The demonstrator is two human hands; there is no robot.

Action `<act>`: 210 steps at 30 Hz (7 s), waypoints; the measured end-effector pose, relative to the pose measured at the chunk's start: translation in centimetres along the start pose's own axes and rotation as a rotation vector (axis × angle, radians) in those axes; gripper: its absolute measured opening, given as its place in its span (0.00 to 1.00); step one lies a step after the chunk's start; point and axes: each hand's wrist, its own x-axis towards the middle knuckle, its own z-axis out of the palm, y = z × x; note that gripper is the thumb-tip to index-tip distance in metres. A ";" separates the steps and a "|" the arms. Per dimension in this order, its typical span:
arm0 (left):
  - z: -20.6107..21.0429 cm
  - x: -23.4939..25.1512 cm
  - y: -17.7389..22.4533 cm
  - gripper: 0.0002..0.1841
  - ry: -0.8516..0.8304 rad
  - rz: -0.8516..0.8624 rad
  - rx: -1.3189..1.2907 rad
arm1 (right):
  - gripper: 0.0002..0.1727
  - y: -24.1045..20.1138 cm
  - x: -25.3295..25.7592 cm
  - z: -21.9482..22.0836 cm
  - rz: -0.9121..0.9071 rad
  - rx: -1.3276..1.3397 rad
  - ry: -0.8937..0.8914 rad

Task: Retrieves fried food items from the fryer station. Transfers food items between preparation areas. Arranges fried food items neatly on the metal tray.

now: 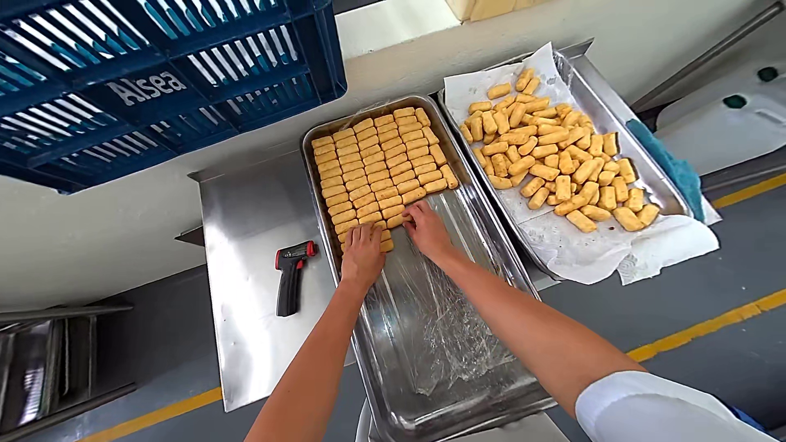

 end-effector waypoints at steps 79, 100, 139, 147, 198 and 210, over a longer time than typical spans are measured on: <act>5.0 -14.4 -3.9 0.31 0.440 -0.701 -0.004 | 0.22 9.0 3.0 -16.5 0.306 -0.167 0.159; 5.0 -14.5 -3.9 0.31 0.435 -0.715 -0.003 | 0.33 13.1 5.2 -16.9 0.342 -0.479 -0.107; 5.3 -14.7 -4.4 0.30 0.414 -0.707 -0.009 | 0.31 7.7 1.3 -9.1 -0.381 -0.393 -0.143; 5.2 -14.7 -4.2 0.29 0.427 -0.696 -0.004 | 0.29 6.1 0.7 -7.2 0.059 -0.233 -0.082; 5.7 -15.0 -4.7 0.29 0.475 -0.657 -0.024 | 0.43 15.4 16.4 -20.6 0.271 -0.242 0.020; 5.8 -15.1 -4.6 0.30 0.491 -0.670 -0.006 | 0.35 17.4 18.9 -18.6 0.339 -0.237 -0.055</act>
